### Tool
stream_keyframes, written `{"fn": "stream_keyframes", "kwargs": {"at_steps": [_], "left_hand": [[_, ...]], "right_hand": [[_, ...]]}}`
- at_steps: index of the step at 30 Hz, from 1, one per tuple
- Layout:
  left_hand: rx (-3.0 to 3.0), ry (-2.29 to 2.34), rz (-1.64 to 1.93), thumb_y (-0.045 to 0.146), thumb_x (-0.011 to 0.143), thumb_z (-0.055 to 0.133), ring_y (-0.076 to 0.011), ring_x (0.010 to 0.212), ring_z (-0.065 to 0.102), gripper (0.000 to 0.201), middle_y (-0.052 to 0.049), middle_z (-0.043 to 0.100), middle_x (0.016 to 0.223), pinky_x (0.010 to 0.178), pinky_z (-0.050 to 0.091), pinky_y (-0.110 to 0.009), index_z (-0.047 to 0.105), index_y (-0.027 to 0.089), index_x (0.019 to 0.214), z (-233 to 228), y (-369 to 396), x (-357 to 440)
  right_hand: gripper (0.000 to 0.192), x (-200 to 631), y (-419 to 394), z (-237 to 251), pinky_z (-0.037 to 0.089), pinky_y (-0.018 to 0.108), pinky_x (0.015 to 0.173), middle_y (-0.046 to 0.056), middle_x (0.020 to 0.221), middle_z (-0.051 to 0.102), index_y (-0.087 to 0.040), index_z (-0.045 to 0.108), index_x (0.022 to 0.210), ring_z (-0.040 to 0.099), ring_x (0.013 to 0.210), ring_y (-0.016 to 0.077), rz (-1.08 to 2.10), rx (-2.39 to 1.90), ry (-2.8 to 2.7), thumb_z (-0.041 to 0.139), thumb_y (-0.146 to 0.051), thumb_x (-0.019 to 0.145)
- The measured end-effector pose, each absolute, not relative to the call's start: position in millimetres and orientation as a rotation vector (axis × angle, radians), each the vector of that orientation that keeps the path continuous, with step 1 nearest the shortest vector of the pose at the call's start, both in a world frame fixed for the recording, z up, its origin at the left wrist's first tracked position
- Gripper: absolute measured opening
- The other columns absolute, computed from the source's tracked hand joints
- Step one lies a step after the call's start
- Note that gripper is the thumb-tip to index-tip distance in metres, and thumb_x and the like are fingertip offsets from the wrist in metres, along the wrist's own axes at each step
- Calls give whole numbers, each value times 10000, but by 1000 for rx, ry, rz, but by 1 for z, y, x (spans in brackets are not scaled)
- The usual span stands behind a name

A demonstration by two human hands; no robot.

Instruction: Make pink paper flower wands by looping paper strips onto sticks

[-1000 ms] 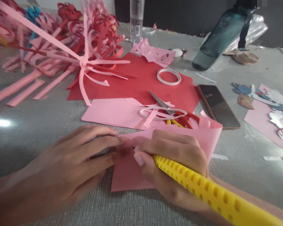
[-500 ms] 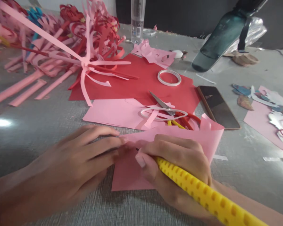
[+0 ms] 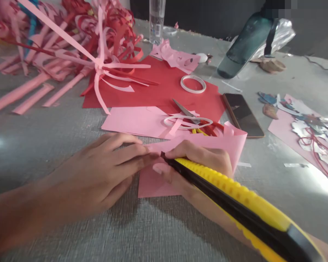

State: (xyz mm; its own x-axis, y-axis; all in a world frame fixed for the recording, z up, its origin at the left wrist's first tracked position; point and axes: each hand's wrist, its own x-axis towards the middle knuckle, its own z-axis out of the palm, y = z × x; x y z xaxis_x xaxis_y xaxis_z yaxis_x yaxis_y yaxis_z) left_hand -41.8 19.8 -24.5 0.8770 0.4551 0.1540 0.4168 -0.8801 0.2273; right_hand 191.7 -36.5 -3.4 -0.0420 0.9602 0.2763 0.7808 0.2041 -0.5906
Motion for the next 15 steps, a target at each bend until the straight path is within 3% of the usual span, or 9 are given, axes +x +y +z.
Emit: {"fn": "stream_keyframes", "kwargs": {"at_steps": [5, 10, 15], "left_hand": [[2892, 679, 330, 194, 1014, 483, -296, 1207, 525, 363, -53, 660, 1310, 1000, 454, -486, 603, 175, 1356, -25, 19, -41], [2877, 692, 343, 209, 1011, 499, -298, 1222, 528, 372, -40, 665, 1337, 1005, 466, -482, 605, 189, 1367, -25, 18, -40], [2848, 685, 406, 178, 998, 491, -294, 1196, 541, 357, -37, 676, 1328, 975, 486, -482, 627, 198, 1328, -26, 19, -40]], "right_hand": [[163, 188, -50, -8, 495, 187, 483, -83, 665, 731, -301, 644, 818, 635, 498, 98, 278, -1706, -1876, 757, -411, 858], [119, 188, -56, -16, 506, 240, 509, -65, 650, 677, -311, 586, 912, 614, 490, 114, 113, -1569, -1972, 703, -331, 900], [192, 194, -57, -20, 518, 274, 471, -35, 689, 699, -306, 565, 989, 620, 477, 135, 3, -1426, -2112, 711, -240, 884]]}}
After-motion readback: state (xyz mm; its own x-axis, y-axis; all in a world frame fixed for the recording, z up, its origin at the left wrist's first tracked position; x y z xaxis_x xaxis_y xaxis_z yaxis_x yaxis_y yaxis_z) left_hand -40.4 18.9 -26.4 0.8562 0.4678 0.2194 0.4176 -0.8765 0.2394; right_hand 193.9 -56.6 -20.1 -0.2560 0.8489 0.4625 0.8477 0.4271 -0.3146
